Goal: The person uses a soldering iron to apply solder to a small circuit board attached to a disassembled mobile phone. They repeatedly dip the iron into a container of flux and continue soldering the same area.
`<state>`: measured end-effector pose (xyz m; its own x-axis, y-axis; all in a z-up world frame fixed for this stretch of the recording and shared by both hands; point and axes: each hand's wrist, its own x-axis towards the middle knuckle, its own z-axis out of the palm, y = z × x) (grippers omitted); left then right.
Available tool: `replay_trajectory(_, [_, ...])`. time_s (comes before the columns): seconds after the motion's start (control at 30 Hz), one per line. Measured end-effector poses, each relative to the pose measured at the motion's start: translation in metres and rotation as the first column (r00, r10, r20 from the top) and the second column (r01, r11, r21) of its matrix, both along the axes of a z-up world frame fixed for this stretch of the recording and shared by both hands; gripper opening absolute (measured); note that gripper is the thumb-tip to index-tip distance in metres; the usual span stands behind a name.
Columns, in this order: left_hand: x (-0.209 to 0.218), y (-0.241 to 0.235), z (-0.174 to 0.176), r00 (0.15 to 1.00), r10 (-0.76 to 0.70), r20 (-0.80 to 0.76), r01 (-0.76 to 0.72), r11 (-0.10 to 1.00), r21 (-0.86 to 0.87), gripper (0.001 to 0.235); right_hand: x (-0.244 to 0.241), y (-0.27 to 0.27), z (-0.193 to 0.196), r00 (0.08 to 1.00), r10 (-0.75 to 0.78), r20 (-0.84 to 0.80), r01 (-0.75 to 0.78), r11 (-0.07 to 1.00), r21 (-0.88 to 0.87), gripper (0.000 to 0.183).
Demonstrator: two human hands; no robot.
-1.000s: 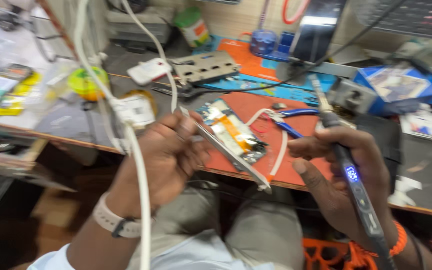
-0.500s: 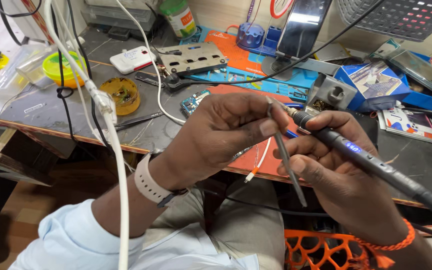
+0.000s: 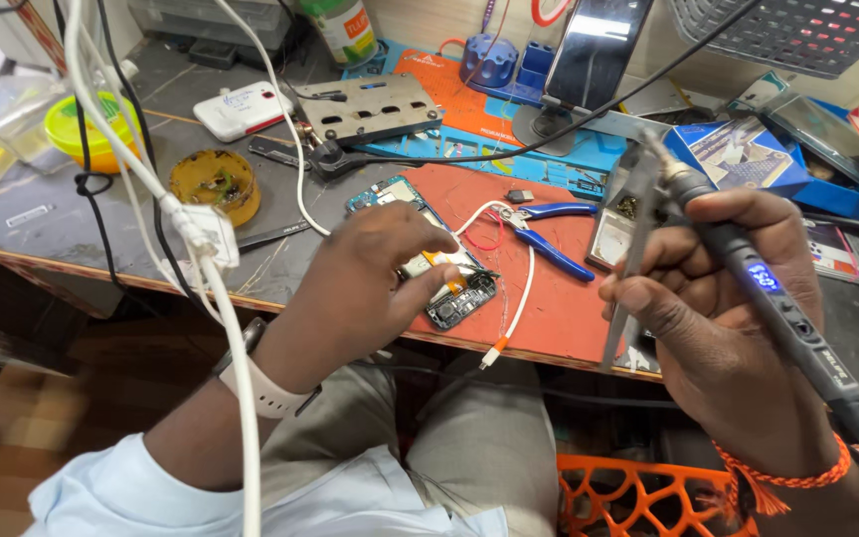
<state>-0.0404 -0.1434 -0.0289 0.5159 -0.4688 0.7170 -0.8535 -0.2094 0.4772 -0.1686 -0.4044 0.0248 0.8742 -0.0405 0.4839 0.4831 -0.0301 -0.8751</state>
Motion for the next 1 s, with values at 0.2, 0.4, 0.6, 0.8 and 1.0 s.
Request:
replay_trajectory(0.2, [0.012, -0.014, -0.012, 0.998, 0.041, -0.042, -0.035, 0.99, 0.133, 0.017, 0.003, 0.007, 0.002, 0.996, -0.093, 0.014, 0.094, 0.994, -0.051, 0.056])
replay_trajectory(0.4, [0.026, -0.026, -0.01, 0.963, 0.111, -0.246, -0.051, 0.97, 0.236, 0.017, 0.004, 0.007, -0.006, 0.989, -0.144, 0.011, 0.144, 0.989, -0.043, 0.052])
replay_trajectory(0.6, [0.035, -0.028, -0.01, 0.959, 0.06, -0.278, 0.003, 0.976, 0.22, 0.02, 0.024, 0.017, -0.018, 0.989, -0.137, 0.063, 0.14, 0.989, -0.044, 0.048])
replay_trajectory(0.8, [0.037, -0.033, -0.012, 0.95, 0.114, -0.29, -0.029, 0.959, 0.281, 0.021, 0.051, 0.022, -0.019, 0.98, -0.155, 0.122, 0.172, 0.974, -0.148, 0.049])
replay_trajectory(1.0, [0.037, -0.034, -0.014, 0.956, 0.133, -0.261, -0.054, 0.955, 0.291, 0.019, 0.059, 0.022, -0.018, 0.963, -0.248, 0.103, 0.268, 0.907, -0.324, 0.053])
